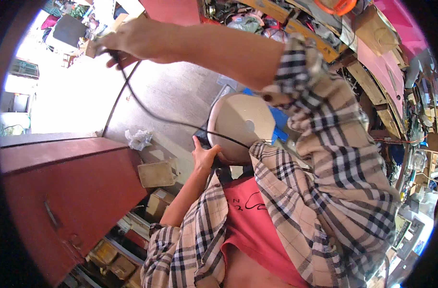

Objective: The person inspects several small electronic devices in a cluttered workshop. They open a sandwich press to check the interior, then examine a circuit board, a power adapter, and a disassembled battery pack, placing each item down after inspection.

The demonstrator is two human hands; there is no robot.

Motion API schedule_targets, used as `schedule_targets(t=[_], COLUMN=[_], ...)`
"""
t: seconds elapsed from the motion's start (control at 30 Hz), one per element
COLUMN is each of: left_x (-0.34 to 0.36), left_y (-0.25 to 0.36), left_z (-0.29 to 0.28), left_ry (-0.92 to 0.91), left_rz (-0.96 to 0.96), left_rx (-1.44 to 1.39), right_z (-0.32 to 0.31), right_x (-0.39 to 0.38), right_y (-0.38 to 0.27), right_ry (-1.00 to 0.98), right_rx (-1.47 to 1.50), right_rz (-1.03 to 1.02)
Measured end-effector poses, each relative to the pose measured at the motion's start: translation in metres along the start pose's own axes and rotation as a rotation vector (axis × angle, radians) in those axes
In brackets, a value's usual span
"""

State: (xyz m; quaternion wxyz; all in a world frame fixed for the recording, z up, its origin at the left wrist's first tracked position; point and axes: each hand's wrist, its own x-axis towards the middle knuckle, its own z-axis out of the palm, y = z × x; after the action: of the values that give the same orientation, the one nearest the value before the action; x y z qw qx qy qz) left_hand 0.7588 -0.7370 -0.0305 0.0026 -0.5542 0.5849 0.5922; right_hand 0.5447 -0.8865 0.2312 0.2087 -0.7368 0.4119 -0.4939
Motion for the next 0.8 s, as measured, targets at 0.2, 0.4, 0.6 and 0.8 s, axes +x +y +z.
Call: schedule_targets(t=[0.2, 0.4, 0.6, 0.8], left_x=[0.027, 0.107, 0.220, 0.343], left_y=[0.073, 0.164, 0.219, 0.191], left_z=[-0.112, -0.119, -0.116, -0.084], left_ry=[-0.135, -0.295, -0.331, -0.423], left_rz=[0.029, 0.047, 0.138, 0.071], left_rx=[-0.333, -0.358, -0.019, 0.063], right_z=[0.011, -0.001, 0.007, -0.017], right_x=[-0.038, -0.116, -0.059, -0.043], right_y=[0.192, 0.330, 0.354, 0.325], right_ry=[0.083, -0.189, -0.403, 0.030], right_rx=[-0.399, -0.523, -0.460, -0.509], right_rz=[0.512, 0.934, 0.933, 0.748])
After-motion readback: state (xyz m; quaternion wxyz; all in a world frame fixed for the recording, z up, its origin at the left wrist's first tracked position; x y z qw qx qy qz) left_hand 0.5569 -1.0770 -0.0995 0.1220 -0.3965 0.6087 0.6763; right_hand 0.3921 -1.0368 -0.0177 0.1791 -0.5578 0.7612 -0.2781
